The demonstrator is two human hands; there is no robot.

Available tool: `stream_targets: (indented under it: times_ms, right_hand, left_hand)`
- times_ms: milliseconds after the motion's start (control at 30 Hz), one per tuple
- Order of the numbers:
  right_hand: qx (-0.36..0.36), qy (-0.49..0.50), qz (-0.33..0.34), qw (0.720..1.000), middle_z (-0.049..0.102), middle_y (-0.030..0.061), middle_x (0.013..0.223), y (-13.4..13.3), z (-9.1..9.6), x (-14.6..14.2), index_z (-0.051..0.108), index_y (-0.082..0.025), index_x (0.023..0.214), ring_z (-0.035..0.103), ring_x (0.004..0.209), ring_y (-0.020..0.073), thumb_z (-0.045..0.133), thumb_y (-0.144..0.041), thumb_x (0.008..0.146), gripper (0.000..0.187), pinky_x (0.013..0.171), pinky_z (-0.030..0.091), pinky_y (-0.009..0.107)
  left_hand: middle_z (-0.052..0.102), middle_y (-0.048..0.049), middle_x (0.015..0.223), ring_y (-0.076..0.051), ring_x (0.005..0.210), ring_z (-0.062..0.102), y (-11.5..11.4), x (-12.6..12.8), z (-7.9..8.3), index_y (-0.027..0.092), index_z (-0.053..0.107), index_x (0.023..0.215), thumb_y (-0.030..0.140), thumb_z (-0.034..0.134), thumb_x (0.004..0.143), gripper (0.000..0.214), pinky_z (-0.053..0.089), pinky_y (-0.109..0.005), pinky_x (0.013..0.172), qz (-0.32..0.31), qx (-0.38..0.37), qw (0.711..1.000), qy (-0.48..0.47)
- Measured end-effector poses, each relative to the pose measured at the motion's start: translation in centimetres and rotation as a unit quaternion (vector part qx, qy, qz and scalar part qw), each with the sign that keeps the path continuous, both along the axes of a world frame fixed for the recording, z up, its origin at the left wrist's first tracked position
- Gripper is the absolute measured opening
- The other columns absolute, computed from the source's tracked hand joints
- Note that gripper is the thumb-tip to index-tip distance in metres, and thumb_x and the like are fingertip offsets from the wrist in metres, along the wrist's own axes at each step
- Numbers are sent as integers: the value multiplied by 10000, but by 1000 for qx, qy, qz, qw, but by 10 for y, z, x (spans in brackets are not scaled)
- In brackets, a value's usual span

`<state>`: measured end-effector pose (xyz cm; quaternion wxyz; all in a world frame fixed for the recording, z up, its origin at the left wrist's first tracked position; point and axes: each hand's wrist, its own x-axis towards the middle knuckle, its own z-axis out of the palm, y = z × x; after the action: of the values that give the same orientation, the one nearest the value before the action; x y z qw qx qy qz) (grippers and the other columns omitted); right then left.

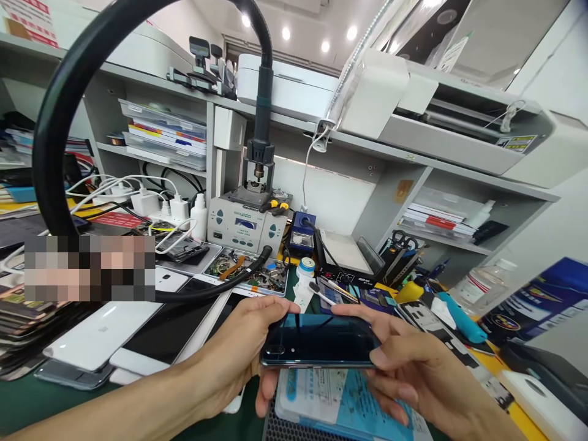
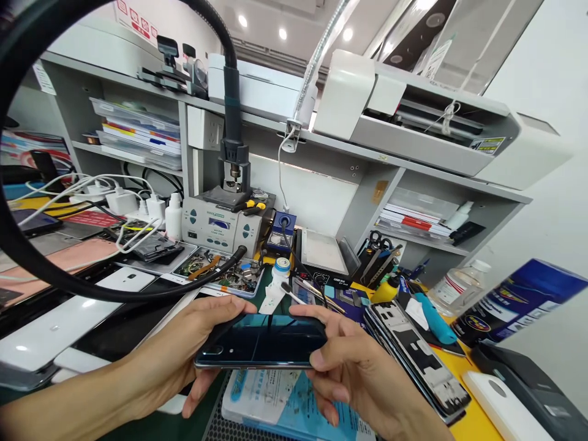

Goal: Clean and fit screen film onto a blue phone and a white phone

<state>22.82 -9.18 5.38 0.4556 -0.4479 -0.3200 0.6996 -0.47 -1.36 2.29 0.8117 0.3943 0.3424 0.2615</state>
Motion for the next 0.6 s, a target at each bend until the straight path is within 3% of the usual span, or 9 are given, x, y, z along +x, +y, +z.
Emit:
stream_targets:
  times_ms: [200, 267, 333, 400, 467, 533, 600]
  right_hand:
    - [-9, -3, 1, 1000, 415, -110, 437, 0, 1, -3, 676, -138, 1264, 213, 358, 48, 709, -120, 681, 584, 357, 442, 186]
    - [14, -62, 8, 998, 473, -94, 489, -3, 4, -3, 608, -163, 1357, 305, 367, 60, 751, -201, 728, 647, 393, 455, 204]
    - [70, -183, 11, 981, 632, -17, 672, -6, 7, -3, 521, -233, 1457, 531, 478, 123, 759, -356, 832, 681, 480, 519, 251]
    - [157, -343, 6, 926, 711, 83, 1087, -10, 9, -3, 497, -330, 1486, 710, 891, 243, 742, -464, 884, 664, 729, 608, 356]
    - [247, -479, -11, 842, 532, 78, 1479, -12, 7, -4, 535, -416, 1454, 537, 1339, 330, 783, -464, 860, 646, 1030, 528, 472]
    - [336, -545, -32, 768, 385, 15, 1614, -13, 3, -5, 595, -475, 1386, 394, 1472, 349, 832, -393, 829, 611, 1154, 417, 527]
    - [428, -547, -56, 717, 440, -4, 1585, -12, -3, -8, 679, -474, 1277, 457, 1438, 330, 819, -301, 854, 478, 1151, 433, 515]
  left_hand:
    - [609, 24, 541, -99, 226, 415, -3, -2, 2, 178, 560, 1234, 598, 571, 912, 530, 417, -197, 224, -35, -18, 999, -2]
    - [603, 27, 536, -96, 227, 404, -4, -1, 3, 171, 556, 1263, 593, 552, 923, 542, 417, -194, 229, -31, -17, 999, -9]
    - [593, 30, 524, -98, 229, 394, -4, -1, 3, 163, 552, 1285, 583, 530, 938, 545, 416, -196, 228, -28, -19, 999, -17]
    - [580, 35, 509, -102, 229, 386, -2, -1, 4, 158, 557, 1288, 570, 516, 950, 534, 417, -203, 222, -30, -19, 999, -27]
    - [573, 35, 497, -105, 232, 386, -1, -2, 4, 155, 569, 1272, 555, 509, 959, 511, 422, -208, 220, -31, -17, 999, -39]
    - [579, 28, 496, -104, 238, 391, 0, -2, 4, 151, 578, 1260, 543, 502, 969, 494, 433, -208, 226, -31, -18, 998, -48]
    - [588, 16, 490, -103, 239, 384, -1, -3, 3, 153, 573, 1270, 528, 466, 994, 478, 432, -206, 223, -31, -29, 998, -47]
